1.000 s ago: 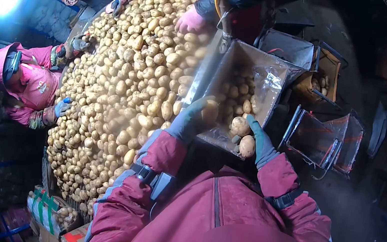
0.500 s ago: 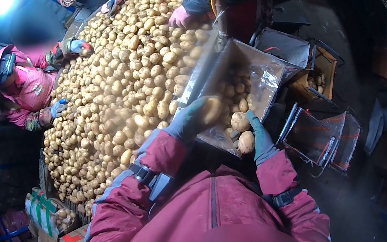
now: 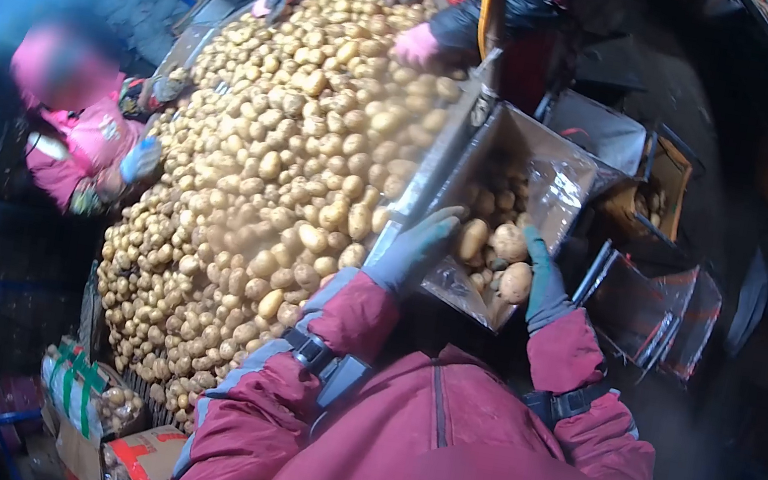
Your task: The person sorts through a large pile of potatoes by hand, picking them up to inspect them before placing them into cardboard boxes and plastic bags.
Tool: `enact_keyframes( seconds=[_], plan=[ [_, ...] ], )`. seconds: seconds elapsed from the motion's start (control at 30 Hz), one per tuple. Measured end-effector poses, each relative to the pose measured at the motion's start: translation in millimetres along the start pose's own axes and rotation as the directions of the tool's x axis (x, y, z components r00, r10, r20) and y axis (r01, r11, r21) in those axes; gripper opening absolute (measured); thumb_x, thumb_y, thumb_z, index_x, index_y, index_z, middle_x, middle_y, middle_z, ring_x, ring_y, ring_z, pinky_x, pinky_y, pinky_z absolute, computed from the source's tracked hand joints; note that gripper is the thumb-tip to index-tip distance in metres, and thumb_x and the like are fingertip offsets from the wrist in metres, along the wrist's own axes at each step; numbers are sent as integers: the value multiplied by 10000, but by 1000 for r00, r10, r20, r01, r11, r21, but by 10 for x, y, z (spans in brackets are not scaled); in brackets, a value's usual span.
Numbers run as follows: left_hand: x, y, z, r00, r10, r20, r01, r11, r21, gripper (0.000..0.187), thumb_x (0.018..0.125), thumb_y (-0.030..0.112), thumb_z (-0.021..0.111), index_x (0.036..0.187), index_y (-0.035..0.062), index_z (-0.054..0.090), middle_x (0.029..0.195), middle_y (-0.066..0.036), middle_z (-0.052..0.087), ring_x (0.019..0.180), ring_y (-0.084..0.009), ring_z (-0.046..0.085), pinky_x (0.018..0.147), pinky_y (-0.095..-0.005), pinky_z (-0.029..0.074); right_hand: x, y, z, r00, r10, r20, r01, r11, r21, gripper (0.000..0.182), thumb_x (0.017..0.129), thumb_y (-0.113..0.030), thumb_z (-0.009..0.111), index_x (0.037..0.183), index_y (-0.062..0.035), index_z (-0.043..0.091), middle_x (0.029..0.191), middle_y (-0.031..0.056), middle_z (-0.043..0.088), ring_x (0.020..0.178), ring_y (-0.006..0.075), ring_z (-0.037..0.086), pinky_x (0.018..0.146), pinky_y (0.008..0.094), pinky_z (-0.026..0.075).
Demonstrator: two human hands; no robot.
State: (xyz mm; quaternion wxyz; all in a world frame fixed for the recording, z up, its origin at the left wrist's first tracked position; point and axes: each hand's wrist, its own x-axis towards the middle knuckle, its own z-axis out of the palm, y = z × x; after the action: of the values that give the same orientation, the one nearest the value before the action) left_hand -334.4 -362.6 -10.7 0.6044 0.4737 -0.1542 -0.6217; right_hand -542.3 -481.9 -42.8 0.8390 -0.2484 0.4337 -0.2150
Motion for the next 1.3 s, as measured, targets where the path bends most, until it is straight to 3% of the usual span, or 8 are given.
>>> enact_keyframes(
  seconds=[0.1, 0.4, 0.53, 0.63, 0.7, 0.83, 0.93, 1.3],
  plan=[
    [-121, -75, -236, 985, 147, -91, -127, 972, 197, 440, 1002, 261, 628, 1357, 3, 594, 1251, -56, 651, 1063, -141, 612, 909, -272, 497, 9, -136, 34, 998, 36, 58, -38, 998, 49, 557, 964, -566, 591, 1243, -84, 617, 1006, 145, 702, 775, 271, 728, 595, 403, 636],
    [-864, 195, -462, 980, -94, -174, 81, 993, -82, 329, 999, 259, 625, 1201, 9, 693, 1077, -64, 704, 933, -148, 667, 830, -277, 543, 166, -51, 389, 997, 71, 8, -70, 990, -125, 546, 961, -552, 609, 1192, -59, 646, 892, 147, 718, 637, 266, 703, 490, 385, 586],
    [-1134, 156, -941, 962, -123, -243, 92, 986, -137, 392, 1017, 288, 583, 1269, -9, 632, 1131, -87, 702, 1005, -178, 682, 911, -304, 549, 350, -49, 299, 995, -48, -82, 23, 957, -290, 535, 952, -540, 631, 1162, -49, 659, 921, 141, 713, 658, 278, 699, 517, 387, 586],
    [-1438, 366, -1101, 942, -117, -315, 55, 979, -199, 378, 1014, 262, 580, 1266, -15, 632, 1158, -105, 696, 1028, -194, 679, 937, -317, 547, 930, 352, -319, 836, -544, 70, 446, 599, -665, 329, 957, -366, 704, 1064, -54, 698, 891, 64, 700, 755, 169, 657, 651, 296, 539],
    [-1609, 342, -1356, 910, -60, -409, -7, 987, -160, 408, 1014, 281, 575, 1273, -31, 615, 1173, -138, 686, 1039, -245, 681, 954, -355, 549, 915, 306, -211, 921, -369, -127, 205, 735, -646, 303, 938, -311, 746, 1105, -63, 693, 903, 22, 672, 762, 128, 630, 661, 285, 530],
    [-1954, 444, -1771, 885, 5, -466, -146, 952, -269, 357, 992, 262, 619, 1198, -27, 653, 1134, -129, 698, 1018, -230, 685, 878, -316, 575, 824, 248, 342, 998, 52, -18, -54, 873, -485, 455, 1015, -416, 543, 1156, -5, 677, 998, 140, 735, 654, 255, 677, 527, 337, 550],
    [-2167, 628, -1943, 814, 42, -579, -207, 953, -223, 388, 966, 285, 649, 1213, -15, 643, 1133, -148, 693, 1018, -244, 685, 850, -310, 573, 796, 448, 739, 989, 66, 134, 21, 828, -560, 620, 996, -498, 514, 1346, 10, 574, 1089, 210, 713, 614, 323, 683, 494, 355, 552],
    [-2645, 1000, -3134, 623, 364, -692, -393, 911, 126, 367, 1019, 300, 616, 1221, 0, 676, 1164, -115, 701, 1063, -181, 681, 913, -301, 551, 884, 545, 1558, 981, -165, 99, 187, 707, -682, 413, 970, -344, 547, 1229, -41, 654, 936, 138, 753, 548, 243, 690, 452, 322, 547]
  ],
)
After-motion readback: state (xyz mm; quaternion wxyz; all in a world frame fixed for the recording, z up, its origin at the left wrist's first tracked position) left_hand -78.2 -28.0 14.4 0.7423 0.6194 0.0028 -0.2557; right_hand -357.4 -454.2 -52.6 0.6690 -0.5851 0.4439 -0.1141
